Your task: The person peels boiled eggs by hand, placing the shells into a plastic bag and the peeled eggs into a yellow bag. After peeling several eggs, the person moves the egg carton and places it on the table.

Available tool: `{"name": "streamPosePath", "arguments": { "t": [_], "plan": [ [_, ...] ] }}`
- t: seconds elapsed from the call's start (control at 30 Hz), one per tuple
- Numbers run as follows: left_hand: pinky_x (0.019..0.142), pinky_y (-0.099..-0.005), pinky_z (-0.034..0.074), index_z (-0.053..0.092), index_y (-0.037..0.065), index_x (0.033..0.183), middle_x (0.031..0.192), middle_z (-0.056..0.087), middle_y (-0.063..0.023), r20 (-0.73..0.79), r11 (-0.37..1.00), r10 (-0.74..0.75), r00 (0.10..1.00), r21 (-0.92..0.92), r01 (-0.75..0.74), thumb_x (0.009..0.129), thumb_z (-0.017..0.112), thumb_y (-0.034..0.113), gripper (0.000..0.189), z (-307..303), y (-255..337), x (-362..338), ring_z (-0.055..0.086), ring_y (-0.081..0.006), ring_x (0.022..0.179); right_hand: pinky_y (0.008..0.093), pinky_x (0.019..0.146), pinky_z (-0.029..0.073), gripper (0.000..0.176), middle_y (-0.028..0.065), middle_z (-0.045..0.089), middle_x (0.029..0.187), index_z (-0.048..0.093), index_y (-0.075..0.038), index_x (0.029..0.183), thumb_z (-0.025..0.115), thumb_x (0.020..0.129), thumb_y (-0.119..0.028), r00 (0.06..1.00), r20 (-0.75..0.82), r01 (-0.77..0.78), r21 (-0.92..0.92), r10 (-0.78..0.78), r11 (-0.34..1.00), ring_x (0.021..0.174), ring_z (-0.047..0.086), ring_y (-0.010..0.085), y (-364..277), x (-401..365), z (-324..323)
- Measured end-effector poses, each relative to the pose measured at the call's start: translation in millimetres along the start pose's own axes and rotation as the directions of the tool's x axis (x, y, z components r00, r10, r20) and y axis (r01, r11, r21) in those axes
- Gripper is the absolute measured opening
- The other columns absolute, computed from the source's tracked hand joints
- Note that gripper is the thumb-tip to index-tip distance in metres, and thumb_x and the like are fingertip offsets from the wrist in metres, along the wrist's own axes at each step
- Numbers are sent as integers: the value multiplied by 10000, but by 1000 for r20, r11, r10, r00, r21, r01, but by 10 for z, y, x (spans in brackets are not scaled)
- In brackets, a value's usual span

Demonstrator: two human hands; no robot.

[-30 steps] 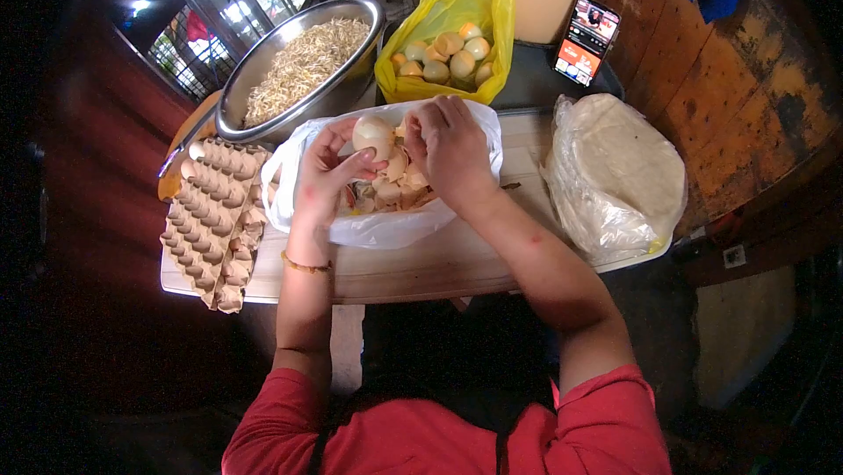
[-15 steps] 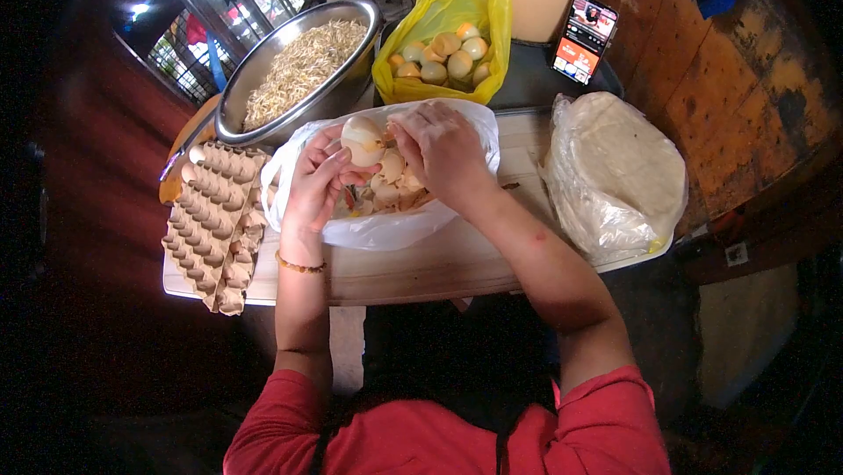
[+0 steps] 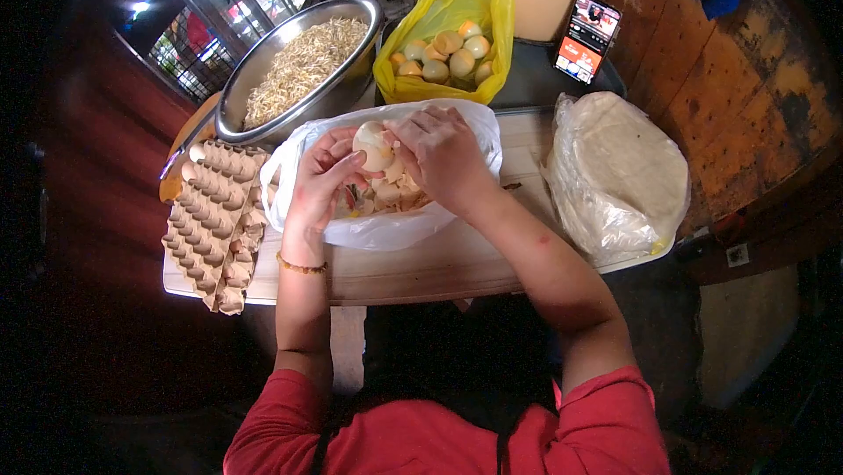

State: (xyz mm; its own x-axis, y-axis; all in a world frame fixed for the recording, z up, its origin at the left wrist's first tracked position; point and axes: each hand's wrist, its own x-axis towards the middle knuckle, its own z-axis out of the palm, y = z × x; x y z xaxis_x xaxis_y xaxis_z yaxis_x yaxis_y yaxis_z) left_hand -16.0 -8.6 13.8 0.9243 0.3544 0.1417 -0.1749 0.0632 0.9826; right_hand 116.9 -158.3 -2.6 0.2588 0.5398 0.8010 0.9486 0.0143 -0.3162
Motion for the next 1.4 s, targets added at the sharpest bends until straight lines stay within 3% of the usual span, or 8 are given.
{"name": "streamPosePath", "arguments": {
  "t": [0.13,0.37,0.57,0.73,0.87,0.93,1.13,1.4],
  "plan": [
    [635,-222,518,541,-28,1146,1022,667,-120,-2,1000,-11,1000,11,11,868,628,48,300,19,7,-4,675,-164,776,408,821,444,163,80,620,855,627,-70,927,635,829,-200,995,-32,86,-232,-96,969,892,586,260,-15,-26,34],
    [637,-217,514,555,-35,1150,998,669,-114,32,999,-22,999,43,21,879,609,63,293,27,33,-19,674,-166,768,372,814,439,132,65,590,805,599,-68,851,646,814,-186,994,-56,76,-264,-94,961,869,580,245,-57,3,-1],
    [646,-224,518,531,-45,1197,1041,660,-130,37,998,-55,998,-20,56,891,588,80,335,-28,28,-23,676,-178,768,386,789,450,111,95,610,839,612,-47,869,641,809,-136,997,-69,7,-183,-20,983,860,578,281,-19,10,-24],
    [662,-236,520,517,-44,1217,1075,652,-133,40,996,-57,998,-66,59,895,587,84,354,-53,-8,-5,674,-179,793,424,748,474,150,166,627,838,642,-4,887,610,865,-149,987,38,-161,247,156,956,809,599,350,-38,26,-17],
    [675,-232,512,525,-38,1211,1062,658,-116,9,1000,-10,1000,-23,10,886,607,73,353,-34,-42,3,663,-156,831,421,745,481,186,181,631,839,652,14,889,601,882,-165,993,19,-114,294,114,949,787,607,359,-72,51,-23],
    [679,-229,509,529,-36,1207,1058,661,-109,12,1000,5,1000,13,-5,881,614,66,352,-36,-50,7,659,-147,839,384,699,470,160,154,609,818,652,5,979,625,853,-90,997,12,-82,230,81,970,779,586,328,-48,26,10],
    [666,-222,496,547,-34,1198,1031,672,-94,20,1000,-12,1000,15,12,875,619,55,343,-23,-39,1,657,-132,814,416,706,471,118,146,609,856,618,-18,962,603,856,-67,999,-31,-37,-7,37,999,821,577,353,-82,-7,39],
    [668,-230,493,463,-40,1286,1093,642,-128,89,989,8,996,-149,5,939,518,83,373,-127,-50,-9,671,-187,860,427,763,467,110,156,610,848,606,-13,907,593,869,-116,990,-107,-94,-6,93,996,833,579,345,25,9,44]
  ]
}}
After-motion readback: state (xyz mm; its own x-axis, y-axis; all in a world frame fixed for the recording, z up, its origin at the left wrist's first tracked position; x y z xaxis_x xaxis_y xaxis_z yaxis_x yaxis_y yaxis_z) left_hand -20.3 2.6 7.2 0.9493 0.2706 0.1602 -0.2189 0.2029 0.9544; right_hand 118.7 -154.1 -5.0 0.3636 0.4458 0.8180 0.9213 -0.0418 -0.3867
